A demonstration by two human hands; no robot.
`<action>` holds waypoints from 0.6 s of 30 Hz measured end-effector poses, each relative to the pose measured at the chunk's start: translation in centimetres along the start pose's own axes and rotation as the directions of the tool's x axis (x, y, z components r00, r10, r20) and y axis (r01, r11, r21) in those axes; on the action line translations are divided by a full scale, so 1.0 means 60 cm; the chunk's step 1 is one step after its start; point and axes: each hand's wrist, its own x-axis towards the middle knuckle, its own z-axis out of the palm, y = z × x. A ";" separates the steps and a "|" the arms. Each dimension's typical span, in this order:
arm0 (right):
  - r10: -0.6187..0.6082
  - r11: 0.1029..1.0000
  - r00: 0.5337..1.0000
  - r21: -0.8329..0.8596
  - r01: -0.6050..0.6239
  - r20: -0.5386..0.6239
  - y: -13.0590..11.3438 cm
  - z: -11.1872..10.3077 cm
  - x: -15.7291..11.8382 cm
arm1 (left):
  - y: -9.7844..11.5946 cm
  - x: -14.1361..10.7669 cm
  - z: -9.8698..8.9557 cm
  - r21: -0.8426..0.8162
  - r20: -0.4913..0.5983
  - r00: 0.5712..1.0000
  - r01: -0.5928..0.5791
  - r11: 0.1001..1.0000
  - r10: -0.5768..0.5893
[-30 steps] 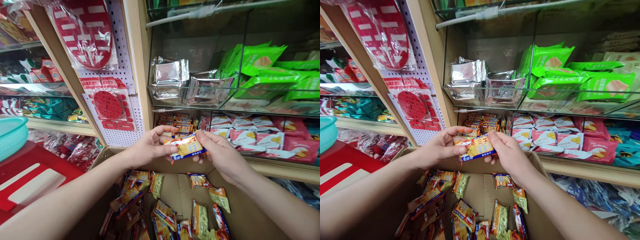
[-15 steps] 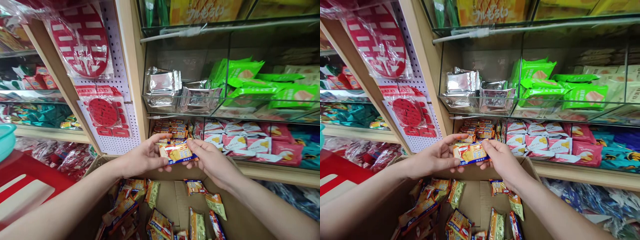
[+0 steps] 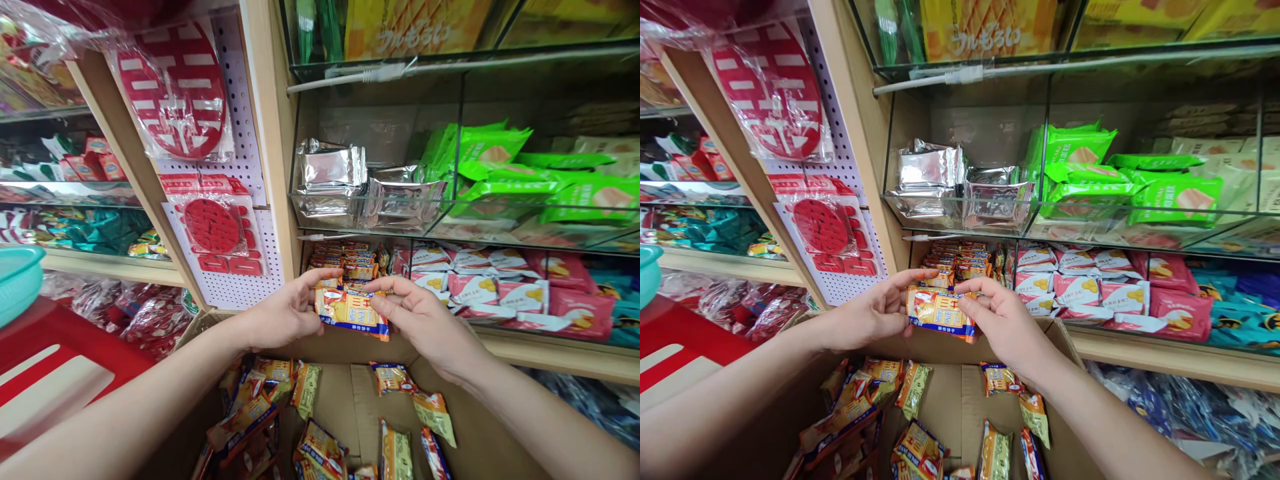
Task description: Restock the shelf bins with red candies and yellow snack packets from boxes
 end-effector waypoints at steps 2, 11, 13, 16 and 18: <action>0.003 1.000 1.000 0.003 -0.003 0.002 -0.002 0.001 -0.001 | 0.002 0.001 0.001 0.022 -0.022 1.000 0.003 1.000 -0.003; -0.079 0.977 0.992 -0.204 0.057 -0.101 -0.004 -0.006 -0.003 | -0.007 0.007 0.006 0.171 -0.242 0.970 0.022 0.985 0.020; -0.199 0.928 0.956 -0.355 0.113 -0.217 -0.005 -0.023 0.003 | -0.015 0.007 0.006 0.279 -0.274 0.959 0.003 0.960 0.076; -0.383 0.681 0.877 -0.730 0.055 -0.291 -0.006 -0.049 0.025 | -0.023 0.008 0.006 0.443 -0.246 0.962 0.005 0.897 0.116; -0.421 0.368 0.880 -0.928 -0.054 -0.219 -0.003 -0.059 0.047 | -0.024 0.007 0.007 0.548 -0.230 0.967 0.035 0.836 0.110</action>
